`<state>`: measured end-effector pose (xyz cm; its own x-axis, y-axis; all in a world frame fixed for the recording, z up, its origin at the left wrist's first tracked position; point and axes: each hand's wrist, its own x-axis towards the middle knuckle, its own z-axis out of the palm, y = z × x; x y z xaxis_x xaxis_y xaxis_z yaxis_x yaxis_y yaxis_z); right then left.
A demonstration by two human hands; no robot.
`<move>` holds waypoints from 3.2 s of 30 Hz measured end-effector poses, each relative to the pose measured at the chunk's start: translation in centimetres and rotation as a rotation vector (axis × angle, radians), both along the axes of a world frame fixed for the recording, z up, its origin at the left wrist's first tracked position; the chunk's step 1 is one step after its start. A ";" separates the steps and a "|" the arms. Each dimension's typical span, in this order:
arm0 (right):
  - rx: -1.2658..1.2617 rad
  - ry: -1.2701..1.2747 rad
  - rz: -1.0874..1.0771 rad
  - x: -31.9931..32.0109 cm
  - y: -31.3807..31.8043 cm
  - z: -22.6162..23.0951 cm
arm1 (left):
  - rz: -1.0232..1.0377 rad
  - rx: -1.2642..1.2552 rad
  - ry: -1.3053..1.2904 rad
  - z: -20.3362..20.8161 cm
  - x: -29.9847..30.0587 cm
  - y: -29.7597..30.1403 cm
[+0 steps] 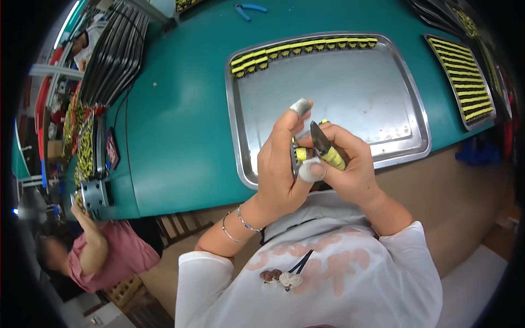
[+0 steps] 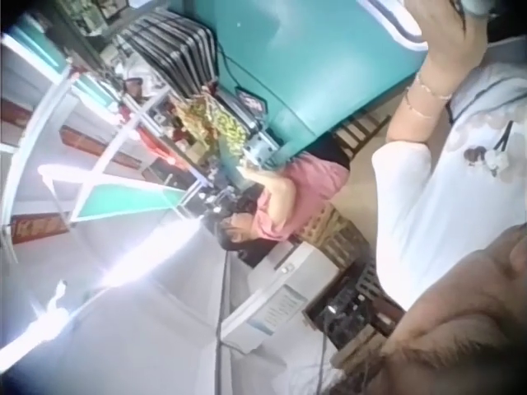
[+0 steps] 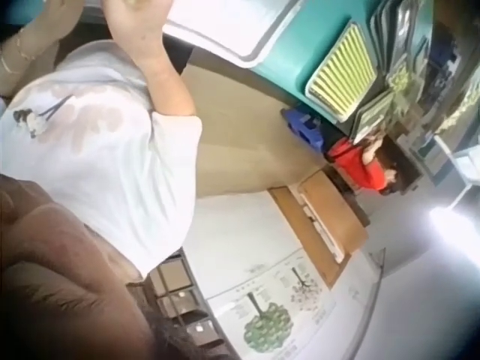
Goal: The person uses pliers to bend the pins on transformers one at a time and then places them onto a metal tray.
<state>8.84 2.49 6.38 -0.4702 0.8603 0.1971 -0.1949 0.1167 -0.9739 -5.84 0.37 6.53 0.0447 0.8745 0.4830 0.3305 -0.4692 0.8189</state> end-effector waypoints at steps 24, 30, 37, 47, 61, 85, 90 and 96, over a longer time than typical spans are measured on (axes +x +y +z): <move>-0.773 0.606 0.258 12.7 6.9 1.7 | 0.106 0.160 -0.002 1.6 14.4 4.9; -0.765 0.629 0.268 15.0 7.3 1.2 | 0.138 0.188 0.025 1.4 17.0 5.5; -0.672 0.643 0.380 15.6 7.3 -0.7 | 0.207 0.225 0.156 2.8 16.5 4.9; -0.410 0.353 0.170 14.5 4.1 2.6 | 0.326 0.137 0.472 6.2 16.2 2.9; -0.685 0.575 0.279 18.8 1.7 4.0 | -0.036 -0.158 -0.224 6.1 16.2 0.1; 0.665 -0.419 -0.076 18.4 -5.5 2.1 | -0.162 -0.383 -0.442 0.9 12.6 -10.1; 1.002 -0.615 -0.125 17.3 -5.4 -0.4 | -0.122 -0.533 -0.435 -1.1 10.9 -11.8; 1.080 -0.716 -0.087 15.9 -6.1 -2.3 | -0.260 -0.597 -0.487 -3.5 8.6 -12.7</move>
